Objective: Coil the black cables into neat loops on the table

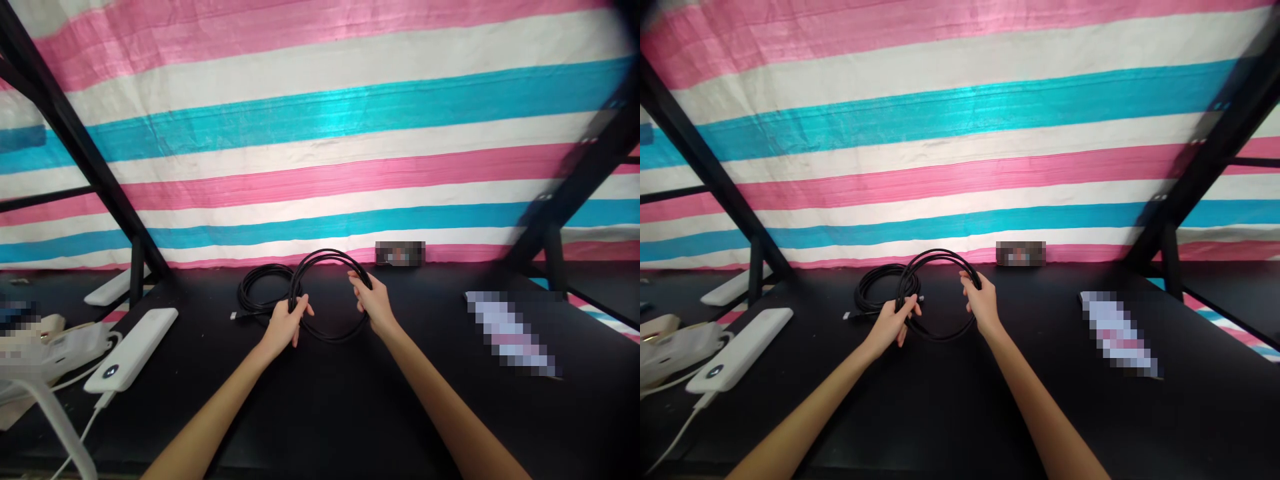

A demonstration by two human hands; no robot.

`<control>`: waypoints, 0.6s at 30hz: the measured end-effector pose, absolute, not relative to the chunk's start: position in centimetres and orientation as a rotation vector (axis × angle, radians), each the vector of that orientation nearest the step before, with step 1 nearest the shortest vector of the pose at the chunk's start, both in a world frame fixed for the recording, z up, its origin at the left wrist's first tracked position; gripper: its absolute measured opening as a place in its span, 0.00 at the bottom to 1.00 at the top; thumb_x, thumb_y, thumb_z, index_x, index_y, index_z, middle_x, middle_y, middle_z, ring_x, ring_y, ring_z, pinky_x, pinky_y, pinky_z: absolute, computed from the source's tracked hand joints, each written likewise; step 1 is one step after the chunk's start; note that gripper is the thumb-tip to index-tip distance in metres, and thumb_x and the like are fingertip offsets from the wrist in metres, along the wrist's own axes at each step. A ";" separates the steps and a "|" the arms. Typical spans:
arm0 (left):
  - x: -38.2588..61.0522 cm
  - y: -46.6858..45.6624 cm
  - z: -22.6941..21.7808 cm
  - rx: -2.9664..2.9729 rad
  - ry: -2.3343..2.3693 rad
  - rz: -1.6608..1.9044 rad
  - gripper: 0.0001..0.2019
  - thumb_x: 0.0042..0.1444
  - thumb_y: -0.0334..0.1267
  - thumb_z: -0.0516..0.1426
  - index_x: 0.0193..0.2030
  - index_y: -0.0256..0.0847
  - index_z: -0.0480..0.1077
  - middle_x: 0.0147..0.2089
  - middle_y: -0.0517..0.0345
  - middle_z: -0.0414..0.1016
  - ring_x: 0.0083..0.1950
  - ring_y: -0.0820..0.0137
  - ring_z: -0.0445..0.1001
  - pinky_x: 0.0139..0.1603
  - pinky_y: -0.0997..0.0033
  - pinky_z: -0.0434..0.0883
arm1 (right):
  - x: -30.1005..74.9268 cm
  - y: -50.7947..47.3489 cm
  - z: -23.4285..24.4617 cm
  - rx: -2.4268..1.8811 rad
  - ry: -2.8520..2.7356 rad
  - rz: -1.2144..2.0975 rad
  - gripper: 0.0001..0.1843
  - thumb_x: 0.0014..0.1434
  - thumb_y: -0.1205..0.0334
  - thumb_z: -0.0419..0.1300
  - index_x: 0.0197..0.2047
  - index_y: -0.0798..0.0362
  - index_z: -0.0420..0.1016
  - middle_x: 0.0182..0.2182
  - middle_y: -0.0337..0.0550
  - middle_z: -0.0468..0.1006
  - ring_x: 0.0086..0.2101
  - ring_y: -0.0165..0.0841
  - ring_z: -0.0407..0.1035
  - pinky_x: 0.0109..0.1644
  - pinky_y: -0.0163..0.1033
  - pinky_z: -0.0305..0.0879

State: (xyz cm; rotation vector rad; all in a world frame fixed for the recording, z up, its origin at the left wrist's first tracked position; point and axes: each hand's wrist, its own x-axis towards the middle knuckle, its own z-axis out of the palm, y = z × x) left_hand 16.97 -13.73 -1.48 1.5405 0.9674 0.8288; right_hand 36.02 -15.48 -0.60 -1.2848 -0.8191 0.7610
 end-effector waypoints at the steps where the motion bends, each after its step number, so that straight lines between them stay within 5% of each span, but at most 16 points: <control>1: 16.9 -13.7 -1.5 1.548 0.967 0.827 0.22 0.55 0.58 0.49 0.27 0.39 0.64 0.06 0.69 0.51 0.07 0.76 0.56 0.09 0.80 0.49 | 36.0 -15.5 -0.6 -1.295 -0.822 0.757 0.15 0.46 0.57 0.60 0.37 0.56 0.73 0.15 0.28 0.58 0.12 0.20 0.49 0.11 0.28 0.46; 14: 16.0 -13.5 -1.3 1.734 0.958 0.649 0.28 0.56 0.58 0.48 0.20 0.35 0.70 0.09 0.59 0.61 0.11 0.76 0.62 0.14 0.80 0.57 | 36.2 -15.4 -1.0 -1.290 -0.799 0.758 0.14 0.45 0.57 0.57 0.34 0.57 0.74 0.12 0.28 0.56 0.11 0.20 0.45 0.12 0.28 0.39; 18: 16.1 -13.5 -1.1 1.704 0.925 0.694 0.28 0.55 0.57 0.49 0.20 0.33 0.71 0.17 0.54 0.69 0.13 0.77 0.64 0.14 0.79 0.59 | 36.0 -15.5 -0.6 -1.267 -0.751 0.811 0.12 0.44 0.59 0.57 0.32 0.57 0.73 0.12 0.28 0.56 0.12 0.19 0.44 0.13 0.28 0.37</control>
